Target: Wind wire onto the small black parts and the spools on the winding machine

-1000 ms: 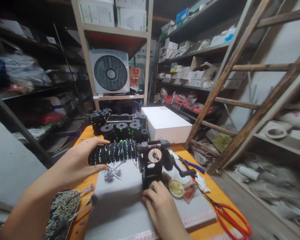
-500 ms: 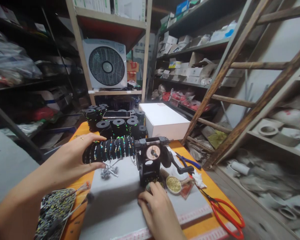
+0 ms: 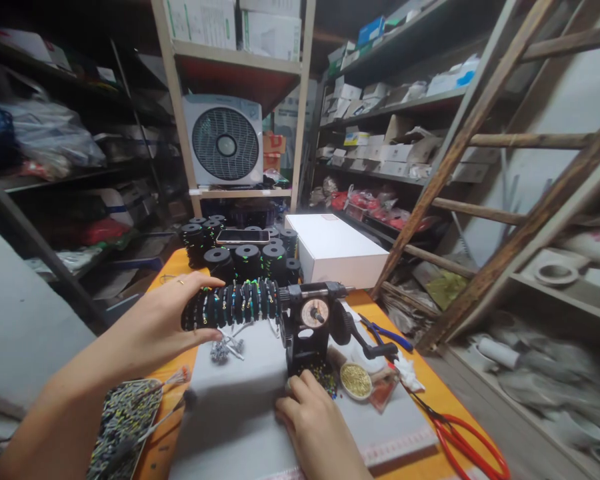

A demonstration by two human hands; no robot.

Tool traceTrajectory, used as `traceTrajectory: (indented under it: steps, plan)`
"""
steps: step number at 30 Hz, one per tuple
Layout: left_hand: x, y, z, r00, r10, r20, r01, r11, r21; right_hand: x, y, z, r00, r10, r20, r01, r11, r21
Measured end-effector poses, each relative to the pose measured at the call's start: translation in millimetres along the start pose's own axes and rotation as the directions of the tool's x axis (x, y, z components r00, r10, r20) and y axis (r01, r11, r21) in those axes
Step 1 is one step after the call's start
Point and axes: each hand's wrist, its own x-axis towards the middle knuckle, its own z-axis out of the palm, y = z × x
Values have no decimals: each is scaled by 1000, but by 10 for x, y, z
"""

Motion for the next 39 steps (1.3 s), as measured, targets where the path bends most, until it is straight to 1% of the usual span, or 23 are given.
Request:
traceTrajectory:
  steps: [4, 10, 12, 16, 18, 19, 22, 24, 25, 27, 29, 31, 32, 36, 39]
  plan:
    - [-11, 27, -23, 1000, -7, 4, 7, 1000, -18, -1, 4, 25, 1000, 11, -13, -10, 1000, 27]
    - [-9, 64, -68, 1000, -3, 15, 4, 999, -34, 21, 1, 52, 999, 30, -31, -25, 991, 129]
    - [-9, 70, -69, 1000, -2, 18, 3, 999, -36, 25, 7, 88, 998, 18, -53, -11, 991, 134]
    - [-11, 58, -48, 1000, 1, 1, -1, 999, -34, 31, -7, 136, 991, -42, -125, 52, 995, 81]
    - [-13, 44, -37, 1000, 3, -8, -4, 999, -36, 56, -59, 51, 984, -76, -162, 96, 988, 117]
    - [-14, 39, -35, 1000, 6, -8, -6, 999, -37, 81, -102, -34, 979, -95, -183, 125, 978, 164]
    - [-22, 40, -40, 1000, 9, -9, -10, 999, -42, 230, -290, -434, 945, -163, -285, 252, 916, 313]
    - [-31, 52, -50, 1000, 12, -11, -12, 999, -50, 401, -438, -733, 895, -227, -383, 362, 873, 328]
    - [-35, 59, -54, 1000, 14, -11, -14, 998, -54, 505, -507, -860, 876, -257, -409, 399, 862, 313]
    - [-39, 71, -61, 1000, 20, -13, -21, 998, -61, 730, -615, -1028, 850, -269, -452, 424, 859, 287]
    - [-37, 75, -64, 1000, 22, -14, -23, 997, -69, 944, -670, -1072, 814, -274, -513, 430, 877, 215]
    - [-30, 72, -61, 1000, 21, -15, -22, 996, -81, 1108, -675, -1026, 788, -281, -547, 414, 901, 133]
    - [-27, 70, -59, 1000, 17, -14, -18, 996, -86, 1164, -666, -986, 785, -284, -551, 403, 909, 105]
    - [-25, 64, -51, 1000, -2, -10, 1, 995, -96, 1238, -621, -854, 807, -266, -527, 368, 925, 96]
    - [-27, 66, -47, 1000, -6, -7, 5, 995, -99, 1232, -612, -826, 819, -249, -517, 355, 928, 114]
